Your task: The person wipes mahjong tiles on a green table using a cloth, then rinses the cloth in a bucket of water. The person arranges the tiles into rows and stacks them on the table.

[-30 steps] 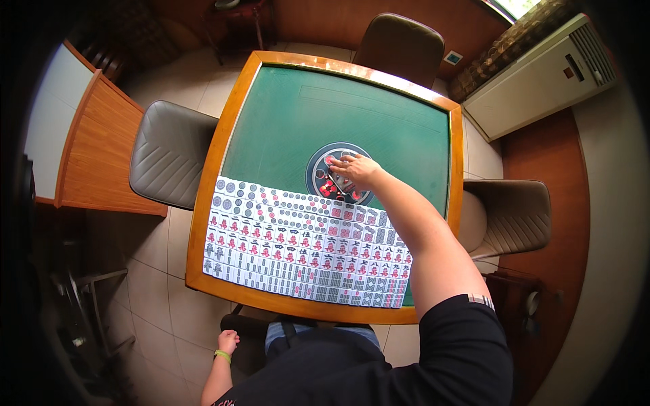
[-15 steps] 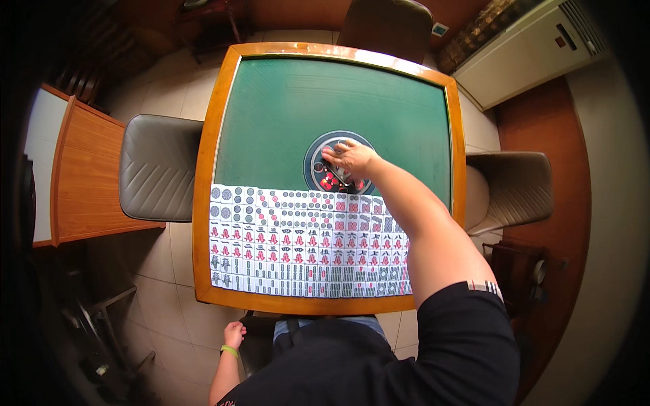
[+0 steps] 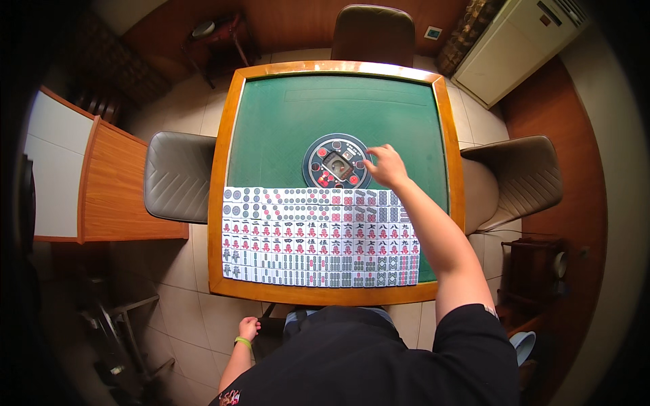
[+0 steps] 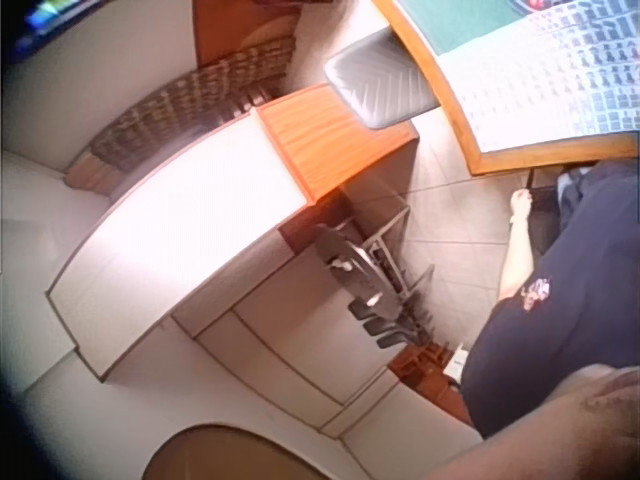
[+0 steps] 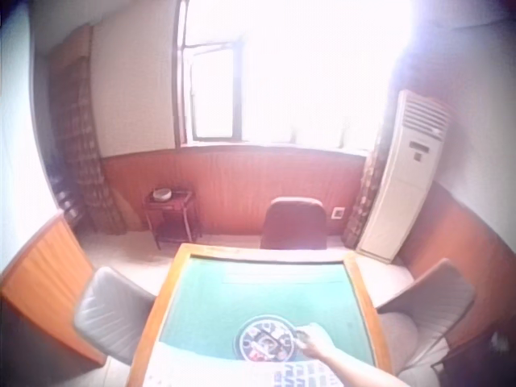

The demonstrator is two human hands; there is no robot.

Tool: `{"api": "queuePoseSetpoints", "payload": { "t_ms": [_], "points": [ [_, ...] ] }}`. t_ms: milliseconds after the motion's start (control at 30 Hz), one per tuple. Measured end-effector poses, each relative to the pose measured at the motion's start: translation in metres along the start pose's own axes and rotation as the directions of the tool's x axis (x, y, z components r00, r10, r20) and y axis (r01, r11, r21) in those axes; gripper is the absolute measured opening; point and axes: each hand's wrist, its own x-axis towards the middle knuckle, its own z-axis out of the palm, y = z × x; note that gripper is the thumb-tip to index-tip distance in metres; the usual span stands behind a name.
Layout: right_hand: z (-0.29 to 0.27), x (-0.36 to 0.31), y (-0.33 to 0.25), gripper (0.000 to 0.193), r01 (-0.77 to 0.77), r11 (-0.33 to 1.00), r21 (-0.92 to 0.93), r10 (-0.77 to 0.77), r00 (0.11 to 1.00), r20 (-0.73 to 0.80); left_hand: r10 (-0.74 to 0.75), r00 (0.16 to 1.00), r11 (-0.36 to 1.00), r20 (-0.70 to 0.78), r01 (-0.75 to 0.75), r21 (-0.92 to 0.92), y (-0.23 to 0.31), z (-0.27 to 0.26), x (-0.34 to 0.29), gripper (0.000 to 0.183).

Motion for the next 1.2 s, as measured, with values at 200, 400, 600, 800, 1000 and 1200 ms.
{"api": "queuePoseSetpoints", "payload": {
  "t_ms": [200,400,600,800,1000,1200],
  "points": [
    [-0.019,-0.122,0.11,0.033,-0.212,0.976,0.058,0.219,0.96,-0.176,0.135,0.99,0.985,0.03,-0.137,0.105,0.014,0.017,-0.006,0.018],
    [0.0,-0.226,0.178,0.03,-0.398,0.851,0.343,0.463,0.877,-0.13,0.31,0.95,0.941,0.017,-0.31,0.139,0.021,0.024,-0.011,0.02],
    [0.017,-0.264,0.159,0.033,-0.318,0.893,0.318,0.37,0.921,-0.119,0.388,0.921,0.888,0.049,-0.387,0.25,0.036,0.031,-0.016,0.029],
    [0.008,-0.246,0.082,0.037,-0.11,0.966,0.234,0.135,0.986,-0.094,0.592,0.805,0.742,0.025,-0.557,0.373,0.091,0.032,0.0,0.034],
    [0.024,-0.202,0.065,0.045,-0.057,0.995,0.08,0.06,0.997,-0.037,0.796,0.591,0.496,0.132,-0.761,0.418,0.219,0.089,-0.072,0.037],
    [0.051,-0.157,0.037,0.055,-0.042,0.999,-0.015,0.043,0.998,0.054,0.871,0.421,0.329,0.252,-0.882,0.338,0.288,0.132,-0.073,0.038]
  ]
}}
